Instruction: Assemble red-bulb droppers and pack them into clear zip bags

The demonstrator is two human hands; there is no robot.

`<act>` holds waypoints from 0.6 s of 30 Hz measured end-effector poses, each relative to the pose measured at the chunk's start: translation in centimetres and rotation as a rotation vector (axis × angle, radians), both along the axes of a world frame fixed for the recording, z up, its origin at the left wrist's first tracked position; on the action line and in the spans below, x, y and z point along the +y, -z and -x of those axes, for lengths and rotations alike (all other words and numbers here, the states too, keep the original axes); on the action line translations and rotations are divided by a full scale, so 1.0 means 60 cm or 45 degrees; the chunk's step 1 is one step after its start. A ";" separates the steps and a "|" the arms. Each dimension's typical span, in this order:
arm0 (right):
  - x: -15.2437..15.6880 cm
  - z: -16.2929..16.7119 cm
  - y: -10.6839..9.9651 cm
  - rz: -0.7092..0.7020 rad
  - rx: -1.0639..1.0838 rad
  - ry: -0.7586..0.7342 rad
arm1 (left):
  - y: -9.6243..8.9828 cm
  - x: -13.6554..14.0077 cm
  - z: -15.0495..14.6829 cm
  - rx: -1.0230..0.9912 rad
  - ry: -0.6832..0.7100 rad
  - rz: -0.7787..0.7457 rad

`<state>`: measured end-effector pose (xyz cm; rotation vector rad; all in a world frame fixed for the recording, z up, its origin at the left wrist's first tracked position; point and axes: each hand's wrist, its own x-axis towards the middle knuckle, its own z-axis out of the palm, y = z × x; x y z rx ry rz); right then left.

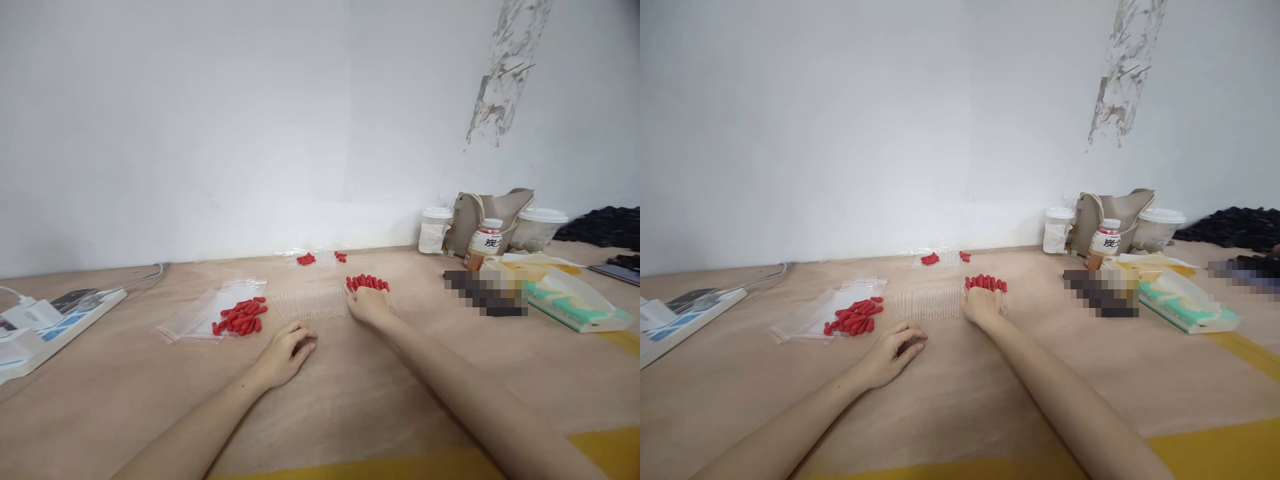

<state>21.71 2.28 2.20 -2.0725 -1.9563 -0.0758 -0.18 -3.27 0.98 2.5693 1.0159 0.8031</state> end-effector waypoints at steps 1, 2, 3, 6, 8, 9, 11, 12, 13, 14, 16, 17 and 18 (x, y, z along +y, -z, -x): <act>-0.009 -0.010 0.000 -0.013 0.027 -0.043 | 0.000 0.000 0.000 0.004 0.002 0.001; -0.019 -0.021 0.000 -0.049 0.046 -0.101 | 0.001 -0.001 -0.001 0.007 0.004 0.000; -0.030 -0.032 0.003 -0.110 0.057 -0.170 | 0.003 -0.002 -0.002 0.008 0.005 -0.003; -0.062 -0.058 0.018 -0.349 0.079 -0.408 | 0.004 -0.004 -0.007 0.008 -0.012 -0.019; -0.078 -0.067 0.030 -0.458 0.094 -0.576 | -0.006 0.001 -0.003 0.019 -0.078 -0.090; -0.084 -0.069 0.036 -0.496 0.081 -0.648 | -0.016 0.007 0.003 0.033 -0.144 -0.155; -0.091 -0.067 0.044 -0.547 0.012 -0.754 | -0.044 0.026 0.026 0.103 -0.323 -0.318; -0.093 -0.065 0.046 -0.564 -0.029 -0.787 | -0.060 0.038 0.041 0.154 -0.456 -0.376; -0.094 -0.063 0.047 -0.580 -0.064 -0.813 | -0.076 0.052 0.058 0.242 -0.545 -0.383; -0.095 -0.060 0.048 -0.593 -0.087 -0.832 | -0.090 0.066 0.075 0.269 -0.578 -0.375; -0.096 -0.056 0.048 -0.607 -0.095 -0.842 | -0.108 0.092 0.103 0.333 -0.574 -0.324; -0.096 -0.055 0.048 -0.606 -0.084 -0.836 | -0.111 0.103 0.112 0.368 -0.570 -0.297; -0.096 -0.055 0.048 -0.598 -0.066 -0.826 | -0.111 0.112 0.118 0.402 -0.559 -0.274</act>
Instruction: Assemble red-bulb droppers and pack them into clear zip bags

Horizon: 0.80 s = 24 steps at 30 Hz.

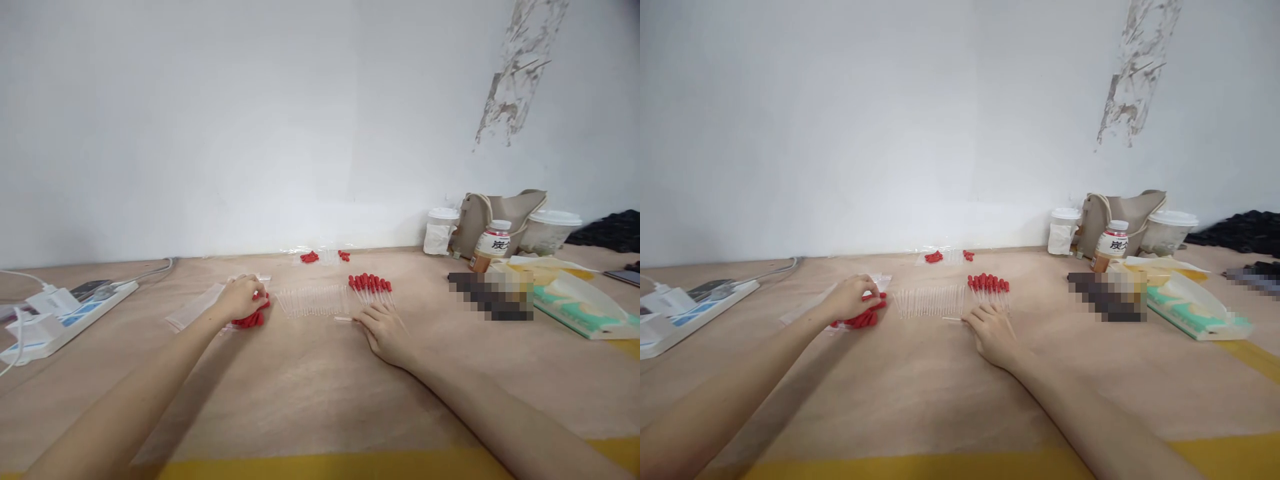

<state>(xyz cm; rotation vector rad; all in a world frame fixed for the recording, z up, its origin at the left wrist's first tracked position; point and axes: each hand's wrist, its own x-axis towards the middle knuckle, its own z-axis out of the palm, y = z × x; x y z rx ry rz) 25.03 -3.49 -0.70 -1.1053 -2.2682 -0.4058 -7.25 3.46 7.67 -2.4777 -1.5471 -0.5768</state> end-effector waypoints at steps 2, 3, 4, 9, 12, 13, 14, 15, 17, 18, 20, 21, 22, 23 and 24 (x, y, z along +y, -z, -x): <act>0.000 -0.002 0.000 0.029 0.035 0.011 | 0.007 0.015 0.001 0.042 0.007 0.039; 0.001 -0.004 0.000 0.040 0.049 0.014 | 0.012 0.020 -0.001 0.055 0.011 0.051; 0.001 -0.005 0.000 0.047 0.056 0.015 | 0.017 0.025 -0.004 0.061 0.015 0.059; 0.001 -0.006 0.001 0.064 0.070 0.016 | 0.027 0.037 -0.016 0.018 0.053 0.079; 0.002 -0.005 0.002 0.059 0.085 -0.003 | 0.021 0.029 -0.023 -0.053 0.087 0.063; 0.003 -0.005 0.002 0.054 0.097 -0.011 | 0.020 0.023 -0.029 -0.070 0.097 0.051; 0.003 -0.005 0.004 0.049 0.116 -0.021 | 0.019 0.013 -0.036 -0.114 0.114 0.050; 0.004 -0.004 0.005 0.045 0.145 -0.032 | 0.021 0.001 -0.045 -0.171 0.138 0.060; 0.006 -0.003 0.009 0.041 0.225 -0.062 | 0.034 -0.027 -0.068 -0.480 0.239 0.171; 0.006 -0.002 0.011 0.040 0.268 -0.075 | 0.044 -0.041 -0.081 -0.692 0.333 0.285; 0.008 0.001 0.013 0.040 0.339 -0.087 | 0.068 -0.067 -0.104 -1.008 0.473 0.510; 0.010 0.004 0.013 0.046 0.357 -0.092 | 0.081 -0.077 -0.114 -1.129 0.520 0.600; 0.012 0.007 0.012 0.060 0.363 -0.099 | 0.093 -0.084 -0.122 -1.239 0.549 0.683; 0.013 0.011 0.010 0.081 0.361 -0.106 | 0.103 -0.089 -0.129 -1.328 0.570 0.760; 0.015 0.016 0.007 0.107 0.357 -0.116 | 0.111 -0.091 -0.134 -1.388 0.570 0.800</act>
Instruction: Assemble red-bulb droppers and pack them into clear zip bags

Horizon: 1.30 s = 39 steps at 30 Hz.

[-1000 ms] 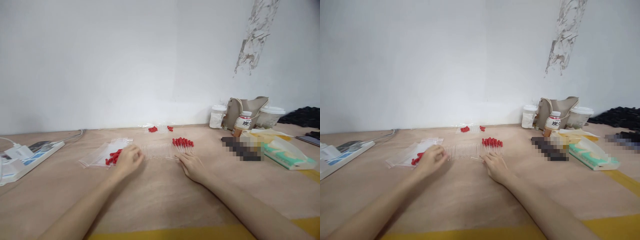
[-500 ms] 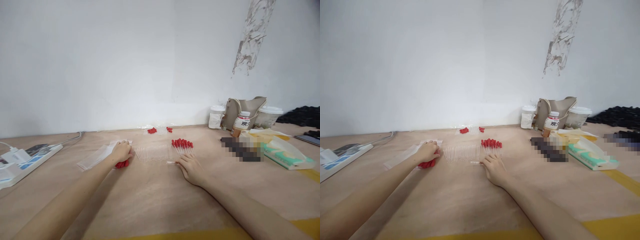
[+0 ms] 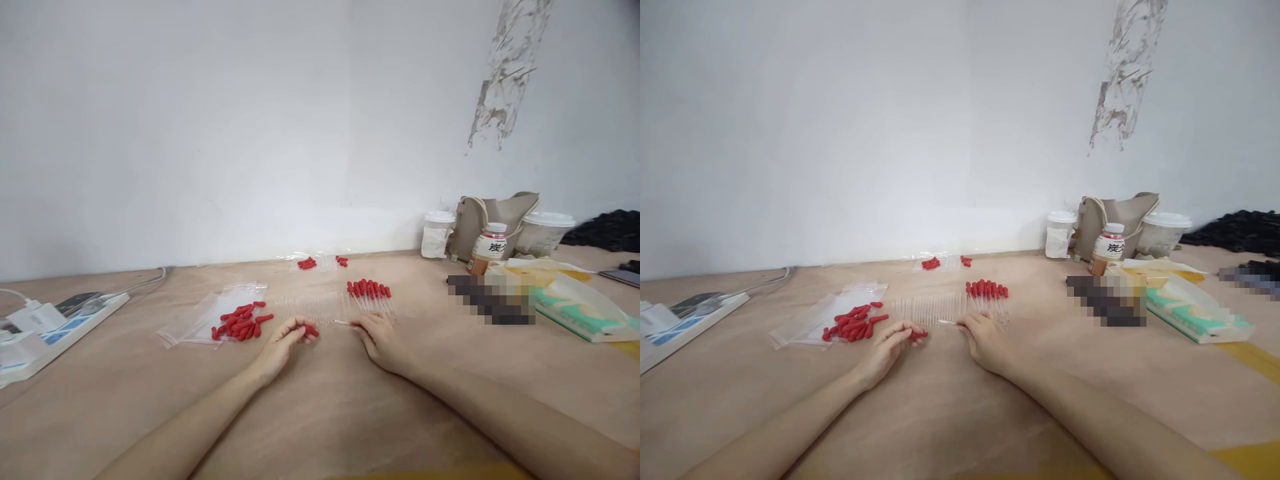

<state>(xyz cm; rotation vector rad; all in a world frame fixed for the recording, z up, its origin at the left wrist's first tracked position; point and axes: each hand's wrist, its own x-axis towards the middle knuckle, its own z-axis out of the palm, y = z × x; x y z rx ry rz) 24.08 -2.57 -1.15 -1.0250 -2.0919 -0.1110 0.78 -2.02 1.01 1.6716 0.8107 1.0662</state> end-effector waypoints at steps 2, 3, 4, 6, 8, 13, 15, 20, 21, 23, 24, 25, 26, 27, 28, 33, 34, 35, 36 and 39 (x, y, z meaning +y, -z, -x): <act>0.003 0.010 -0.007 0.055 0.013 -0.021 | 0.011 -0.001 -0.005 -0.018 -0.052 0.025; 0.004 0.015 -0.010 0.078 0.046 -0.017 | 0.014 -0.001 -0.006 -0.003 -0.091 0.013; 0.004 0.019 -0.013 0.094 0.094 -0.009 | 0.017 0.000 -0.007 0.011 -0.125 -0.004; 0.000 0.025 -0.015 0.122 0.182 0.004 | 0.021 0.001 -0.006 0.013 -0.142 -0.028; -0.007 0.027 -0.014 0.141 0.201 -0.005 | 0.024 0.000 -0.004 0.020 -0.139 -0.064; -0.023 0.027 -0.007 0.108 0.115 -0.037 | 0.022 -0.004 -0.001 0.396 -0.167 -0.404; -0.025 0.029 -0.007 0.089 0.073 -0.052 | 0.019 -0.006 -0.002 0.470 -0.166 -0.487; -0.025 0.033 -0.007 0.066 -0.013 -0.063 | 0.012 -0.011 -0.007 0.487 -0.132 -0.513; -0.025 0.033 -0.007 0.074 -0.019 -0.069 | 0.012 -0.012 -0.008 0.489 -0.120 -0.517; -0.026 0.032 -0.008 0.098 -0.027 -0.086 | 0.010 -0.013 -0.009 0.490 -0.103 -0.527; -0.026 0.031 -0.008 0.113 -0.028 -0.092 | 0.009 -0.014 -0.009 0.491 -0.096 -0.533; -0.025 0.030 -0.008 0.126 -0.030 -0.098 | 0.008 -0.015 -0.009 0.494 -0.088 -0.542; -0.024 0.029 -0.009 0.137 -0.033 -0.106 | 0.006 -0.016 -0.009 0.501 -0.077 -0.550; -0.022 0.027 -0.010 0.145 -0.038 -0.116 | 0.005 -0.018 -0.009 0.515 -0.061 -0.558; -0.020 0.024 -0.011 0.152 -0.050 -0.129 | 0.003 -0.020 -0.010 0.531 -0.044 -0.566; -0.008 0.011 -0.018 0.131 -0.194 -0.172 | -0.002 -0.029 -0.013 0.642 0.032 -0.622; -0.007 0.009 -0.019 0.118 -0.219 -0.164 | -0.002 -0.029 -0.014 0.659 0.037 -0.630; -0.007 0.009 -0.019 0.105 -0.238 -0.153 | -0.001 -0.030 -0.014 0.672 0.037 -0.637; -0.007 0.009 -0.020 0.094 -0.253 -0.138 | -0.001 -0.030 -0.014 0.682 0.030 -0.643; -0.013 0.013 -0.021 0.065 -0.292 -0.076 | 0.001 -0.030 -0.015 0.729 -0.008 -0.659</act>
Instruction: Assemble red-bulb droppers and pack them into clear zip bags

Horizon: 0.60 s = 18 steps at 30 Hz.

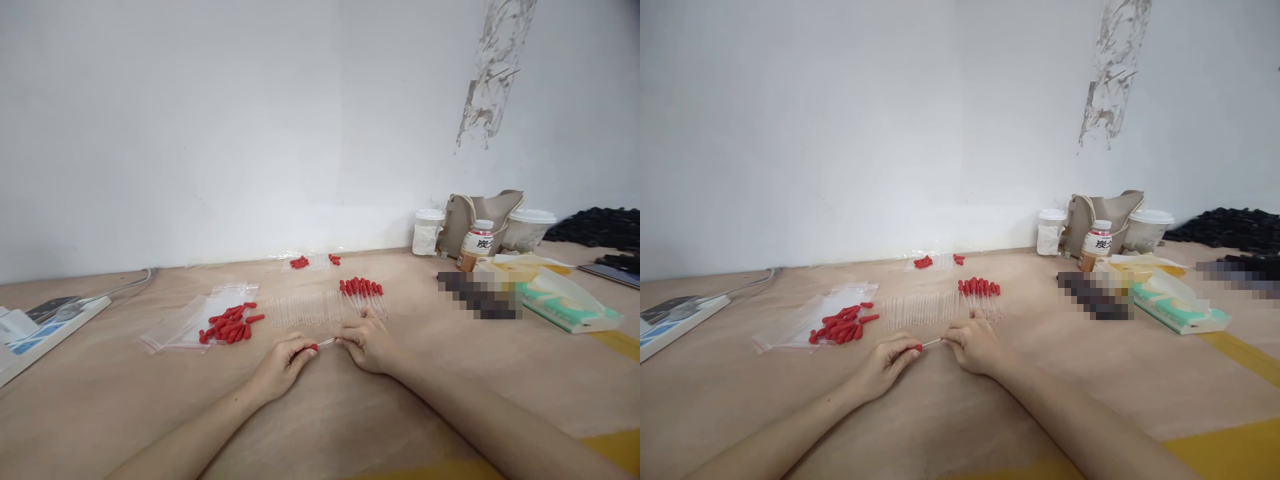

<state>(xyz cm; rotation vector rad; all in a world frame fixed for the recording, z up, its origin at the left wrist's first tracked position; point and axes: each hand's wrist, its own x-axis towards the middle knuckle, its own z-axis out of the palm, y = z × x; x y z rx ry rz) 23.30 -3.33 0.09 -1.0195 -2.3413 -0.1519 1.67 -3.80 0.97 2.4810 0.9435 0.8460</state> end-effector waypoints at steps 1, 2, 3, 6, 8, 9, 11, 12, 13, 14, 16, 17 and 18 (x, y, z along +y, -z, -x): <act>-0.002 0.002 0.000 -0.013 -0.012 0.018 | 0.000 0.000 0.000 0.017 -0.014 -0.008; -0.005 0.004 0.000 -0.027 -0.022 0.033 | 0.000 0.000 0.000 0.034 -0.028 -0.015; -0.007 0.005 0.000 -0.041 -0.029 0.046 | 0.000 -0.001 0.000 0.048 -0.038 -0.020; -0.012 0.009 0.001 -0.065 -0.028 0.049 | -0.001 -0.002 0.000 0.069 -0.043 -0.028; -0.014 0.011 0.001 -0.065 -0.024 0.033 | 0.000 -0.003 0.000 0.072 -0.032 -0.033; -0.014 0.012 0.001 -0.065 -0.023 0.025 | 0.000 -0.004 0.000 0.074 -0.028 -0.036; -0.015 0.013 0.002 -0.069 -0.021 0.008 | 0.001 -0.005 0.001 0.085 -0.020 -0.044; -0.016 0.014 0.003 -0.071 -0.017 0.005 | 0.001 -0.006 0.001 0.093 -0.018 -0.050; -0.016 0.015 0.004 -0.072 -0.011 0.004 | 0.001 -0.006 0.001 0.102 -0.015 -0.056; -0.016 0.016 0.004 -0.071 -0.006 0.005 | 0.001 -0.007 0.001 0.110 -0.012 -0.062; -0.016 0.019 0.006 -0.065 0.000 0.018 | 0.000 -0.008 0.001 0.121 -0.011 -0.072; -0.016 0.020 0.007 -0.063 0.002 0.024 | -0.001 -0.008 0.001 0.125 -0.010 -0.077; -0.016 0.021 0.007 -0.064 0.002 0.024 | -0.002 -0.008 0.001 0.131 -0.007 -0.079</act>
